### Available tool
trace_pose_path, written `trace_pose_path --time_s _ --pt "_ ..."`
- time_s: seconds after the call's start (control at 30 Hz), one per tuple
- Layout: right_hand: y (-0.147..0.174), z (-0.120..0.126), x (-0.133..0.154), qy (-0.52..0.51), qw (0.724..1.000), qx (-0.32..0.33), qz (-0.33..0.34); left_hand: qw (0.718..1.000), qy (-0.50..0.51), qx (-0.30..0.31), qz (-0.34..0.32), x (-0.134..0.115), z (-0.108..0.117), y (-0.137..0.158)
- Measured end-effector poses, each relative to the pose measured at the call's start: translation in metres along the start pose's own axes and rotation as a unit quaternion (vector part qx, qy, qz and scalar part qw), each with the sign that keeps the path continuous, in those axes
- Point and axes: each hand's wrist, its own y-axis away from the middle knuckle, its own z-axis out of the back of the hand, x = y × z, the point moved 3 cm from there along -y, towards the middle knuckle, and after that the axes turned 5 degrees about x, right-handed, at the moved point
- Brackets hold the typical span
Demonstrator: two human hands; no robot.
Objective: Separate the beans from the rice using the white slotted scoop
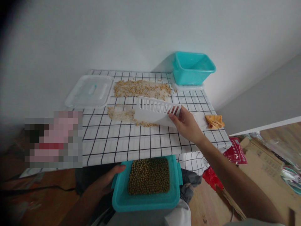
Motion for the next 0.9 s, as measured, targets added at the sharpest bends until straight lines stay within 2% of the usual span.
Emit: trace_pose_path --time_s 0.33,0.57,0.9 --pt "0.007 -0.012 0.004 -0.001 1.0 0.004 0.002 1.0 -0.005 -0.016 0.01 -0.004 -0.01 0.003" --pt "0.004 -0.01 0.003 0.027 0.999 -0.017 0.002 1.0 0.009 -0.013 0.005 -0.004 -0.011 0.002" --pt "0.016 -0.011 0.009 0.011 1.0 0.004 0.004 1.0 0.013 -0.012 0.005 -0.004 -0.018 -0.011"
